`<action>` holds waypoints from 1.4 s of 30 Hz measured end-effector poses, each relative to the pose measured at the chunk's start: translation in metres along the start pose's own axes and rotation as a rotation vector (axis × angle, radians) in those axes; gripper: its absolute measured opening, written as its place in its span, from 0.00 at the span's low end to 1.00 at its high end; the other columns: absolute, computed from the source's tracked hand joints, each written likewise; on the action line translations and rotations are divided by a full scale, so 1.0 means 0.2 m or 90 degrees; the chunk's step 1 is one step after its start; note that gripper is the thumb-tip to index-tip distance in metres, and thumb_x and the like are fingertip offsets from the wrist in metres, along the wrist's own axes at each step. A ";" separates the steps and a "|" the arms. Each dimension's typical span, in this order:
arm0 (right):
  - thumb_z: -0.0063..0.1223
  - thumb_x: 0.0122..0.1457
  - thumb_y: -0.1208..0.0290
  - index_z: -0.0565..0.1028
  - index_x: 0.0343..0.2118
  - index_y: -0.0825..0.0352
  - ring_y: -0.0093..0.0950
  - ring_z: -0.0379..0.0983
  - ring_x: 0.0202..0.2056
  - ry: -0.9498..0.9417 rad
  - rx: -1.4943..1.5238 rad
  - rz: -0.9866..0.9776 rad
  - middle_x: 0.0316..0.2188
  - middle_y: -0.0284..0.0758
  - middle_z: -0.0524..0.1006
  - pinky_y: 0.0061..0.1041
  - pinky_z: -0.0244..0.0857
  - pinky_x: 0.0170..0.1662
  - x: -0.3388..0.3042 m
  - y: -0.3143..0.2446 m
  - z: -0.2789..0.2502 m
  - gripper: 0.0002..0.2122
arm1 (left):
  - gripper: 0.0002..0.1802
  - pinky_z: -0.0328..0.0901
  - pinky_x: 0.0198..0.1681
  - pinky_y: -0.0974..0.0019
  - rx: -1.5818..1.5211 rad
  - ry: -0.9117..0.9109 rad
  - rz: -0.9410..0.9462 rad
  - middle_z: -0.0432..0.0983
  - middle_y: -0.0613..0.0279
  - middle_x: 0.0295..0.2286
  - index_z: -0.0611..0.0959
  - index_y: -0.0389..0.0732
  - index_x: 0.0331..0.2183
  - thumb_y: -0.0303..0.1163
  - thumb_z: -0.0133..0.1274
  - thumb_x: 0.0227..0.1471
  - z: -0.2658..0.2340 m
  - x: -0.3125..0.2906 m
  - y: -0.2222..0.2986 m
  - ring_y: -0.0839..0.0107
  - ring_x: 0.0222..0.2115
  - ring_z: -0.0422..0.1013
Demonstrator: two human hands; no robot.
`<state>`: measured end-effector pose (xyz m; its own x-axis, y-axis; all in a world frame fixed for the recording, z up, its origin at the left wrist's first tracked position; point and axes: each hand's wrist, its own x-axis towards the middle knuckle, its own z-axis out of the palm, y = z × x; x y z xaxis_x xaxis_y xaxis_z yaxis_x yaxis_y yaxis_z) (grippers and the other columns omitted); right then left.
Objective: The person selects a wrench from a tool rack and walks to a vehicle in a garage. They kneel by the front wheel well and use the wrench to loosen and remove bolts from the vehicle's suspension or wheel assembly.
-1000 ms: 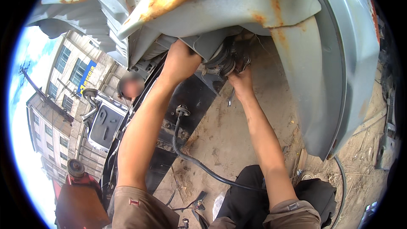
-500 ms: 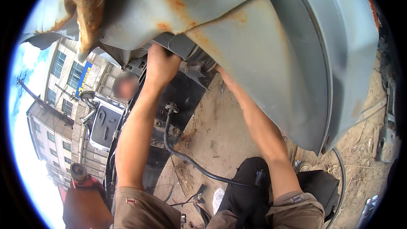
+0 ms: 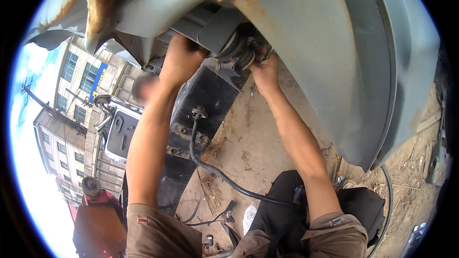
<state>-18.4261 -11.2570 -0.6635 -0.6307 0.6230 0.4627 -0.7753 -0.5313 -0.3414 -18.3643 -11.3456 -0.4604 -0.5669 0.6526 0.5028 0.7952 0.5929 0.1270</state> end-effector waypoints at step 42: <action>0.51 0.62 0.61 0.75 0.31 0.64 0.10 0.47 0.13 0.030 -0.436 0.358 0.16 0.18 0.59 0.15 0.38 0.16 -0.50 -0.35 -0.10 0.11 | 0.42 0.52 0.28 0.68 -1.259 0.599 0.013 0.55 0.68 0.16 0.60 0.47 0.17 0.80 0.29 0.46 -0.08 -0.36 -0.14 0.73 0.19 0.52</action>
<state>-18.3091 -11.2704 -0.7014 -0.9135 0.4038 0.0503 -0.1902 -0.3145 -0.9300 -18.3433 -11.4162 -0.4864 -0.8049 -0.0689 0.5894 0.2798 -0.9200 0.2746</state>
